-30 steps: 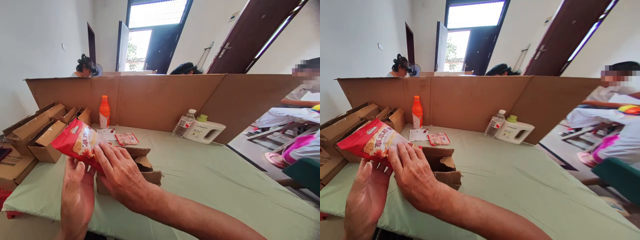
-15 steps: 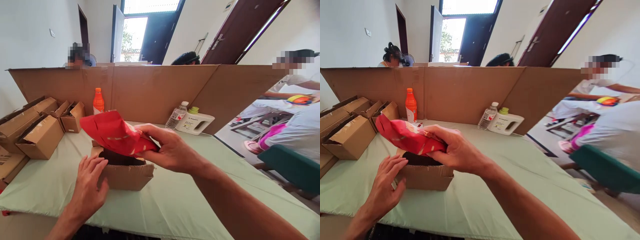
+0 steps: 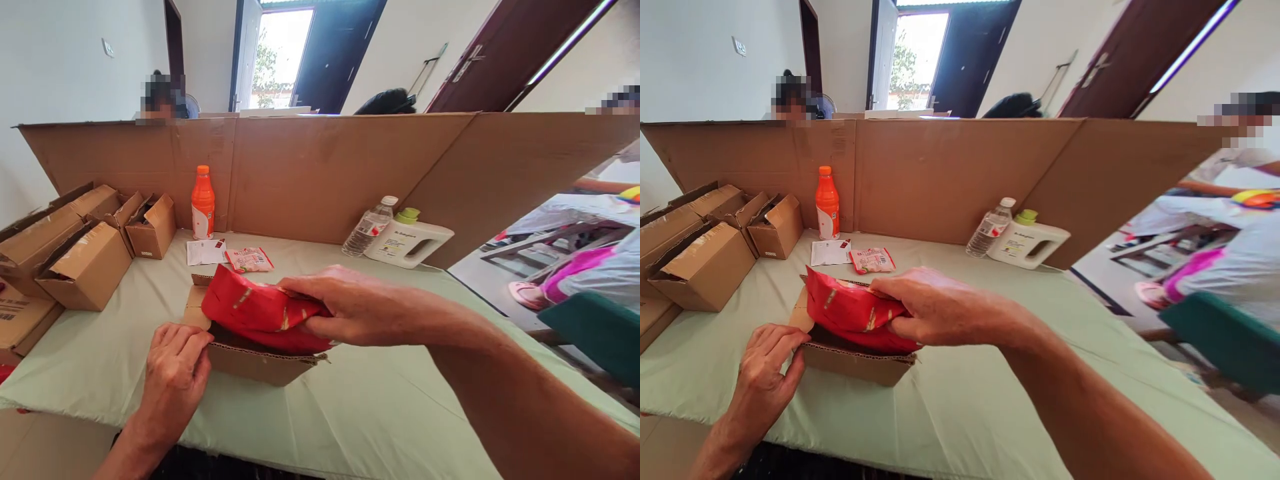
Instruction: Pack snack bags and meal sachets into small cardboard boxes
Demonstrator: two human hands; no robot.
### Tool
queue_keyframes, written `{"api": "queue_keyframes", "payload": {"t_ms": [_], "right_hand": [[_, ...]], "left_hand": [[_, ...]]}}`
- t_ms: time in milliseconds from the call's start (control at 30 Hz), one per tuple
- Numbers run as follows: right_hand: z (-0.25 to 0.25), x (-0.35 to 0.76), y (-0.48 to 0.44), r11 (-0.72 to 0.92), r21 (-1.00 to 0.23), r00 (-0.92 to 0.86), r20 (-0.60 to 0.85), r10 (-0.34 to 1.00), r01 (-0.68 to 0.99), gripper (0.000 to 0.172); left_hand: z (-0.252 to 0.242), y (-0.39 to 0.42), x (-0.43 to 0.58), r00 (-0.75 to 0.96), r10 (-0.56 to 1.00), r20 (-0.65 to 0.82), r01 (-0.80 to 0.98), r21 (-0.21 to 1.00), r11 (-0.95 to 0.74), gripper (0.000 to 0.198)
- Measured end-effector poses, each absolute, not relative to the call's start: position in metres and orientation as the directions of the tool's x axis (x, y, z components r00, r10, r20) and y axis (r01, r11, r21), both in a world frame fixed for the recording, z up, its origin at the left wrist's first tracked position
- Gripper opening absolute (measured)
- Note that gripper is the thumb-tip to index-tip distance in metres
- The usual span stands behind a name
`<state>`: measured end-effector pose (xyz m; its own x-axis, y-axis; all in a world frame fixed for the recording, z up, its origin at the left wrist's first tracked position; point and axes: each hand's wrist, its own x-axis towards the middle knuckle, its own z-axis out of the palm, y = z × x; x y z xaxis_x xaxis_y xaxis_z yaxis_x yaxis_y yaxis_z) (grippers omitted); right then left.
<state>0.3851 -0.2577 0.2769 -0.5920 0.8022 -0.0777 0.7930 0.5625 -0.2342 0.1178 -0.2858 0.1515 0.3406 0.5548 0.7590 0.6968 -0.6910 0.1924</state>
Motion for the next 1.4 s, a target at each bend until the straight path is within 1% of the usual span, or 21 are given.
{"api": "queue_keyframes", "payload": {"t_ms": [100,200,300,400,500,567,767,833,900,967,1067,1167,1300,1400], "right_hand": [[0.288,0.387,-0.264,0.557,-0.151,-0.570,-0.056,0.820,0.816,0.009],[0.295,0.386,-0.268,0.550,-0.100,-0.557,-0.065,0.828,0.829,0.006],[0.293,0.380,-0.264,0.540,-0.067,-0.543,-0.165,0.824,0.839,0.007],[0.286,0.369,-0.255,0.545,-0.060,-0.539,-0.266,0.799,0.837,0.008],[0.286,0.357,-0.247,0.566,-0.041,-0.547,-0.321,0.773,0.824,0.009],[0.290,0.349,-0.243,0.577,-0.036,-0.555,-0.331,0.763,0.816,0.009],[0.289,0.337,-0.230,0.625,-0.128,-0.629,-0.320,0.709,0.770,0.005],[0.286,0.342,-0.229,0.625,-0.167,-0.643,-0.295,0.707,0.763,0.006],[0.284,0.349,-0.230,0.615,-0.236,-0.659,-0.241,0.713,0.752,0.007],[0.284,0.354,-0.232,0.612,-0.334,-0.684,-0.166,0.711,0.717,0.009],[0.281,0.355,-0.231,0.621,-0.446,-0.708,-0.041,0.705,0.644,0.014],[0.274,0.349,-0.226,0.635,-0.446,-0.706,0.012,0.709,0.630,0.017],[0.260,0.343,-0.223,0.643,-0.390,-0.703,-0.016,0.711,0.659,0.018],[0.250,0.345,-0.221,0.636,-0.379,-0.690,-0.009,0.724,0.673,0.018]], "left_hand": [[0.153,-0.286,0.119,0.342,0.560,0.755,0.701,0.191,-0.687,0.025],[0.154,-0.286,0.120,0.332,0.584,0.741,0.700,0.221,-0.679,0.027],[0.154,-0.287,0.120,0.330,0.586,0.740,0.694,0.231,-0.682,0.028],[0.153,-0.287,0.120,0.335,0.582,0.741,0.684,0.234,-0.691,0.028],[0.151,-0.286,0.117,0.347,0.582,0.735,0.662,0.247,-0.707,0.028],[0.151,-0.286,0.116,0.360,0.586,0.726,0.644,0.262,-0.719,0.028],[0.147,-0.285,0.112,0.359,0.575,0.735,0.605,0.287,-0.743,0.027],[0.146,-0.285,0.111,0.366,0.570,0.735,0.587,0.293,-0.755,0.028],[0.144,-0.285,0.110,0.382,0.558,0.737,0.567,0.289,-0.771,0.029],[0.142,-0.284,0.110,0.395,0.536,0.746,0.557,0.269,-0.785,0.029],[0.138,-0.284,0.111,0.377,0.514,0.770,0.590,0.229,-0.774,0.028],[0.134,-0.286,0.111,0.351,0.518,0.780,0.612,0.228,-0.758,0.028],[0.131,-0.291,0.107,0.327,0.611,0.721,0.596,0.344,-0.725,0.030],[0.130,-0.293,0.103,0.309,0.660,0.684,0.623,0.379,-0.685,0.029]]}}
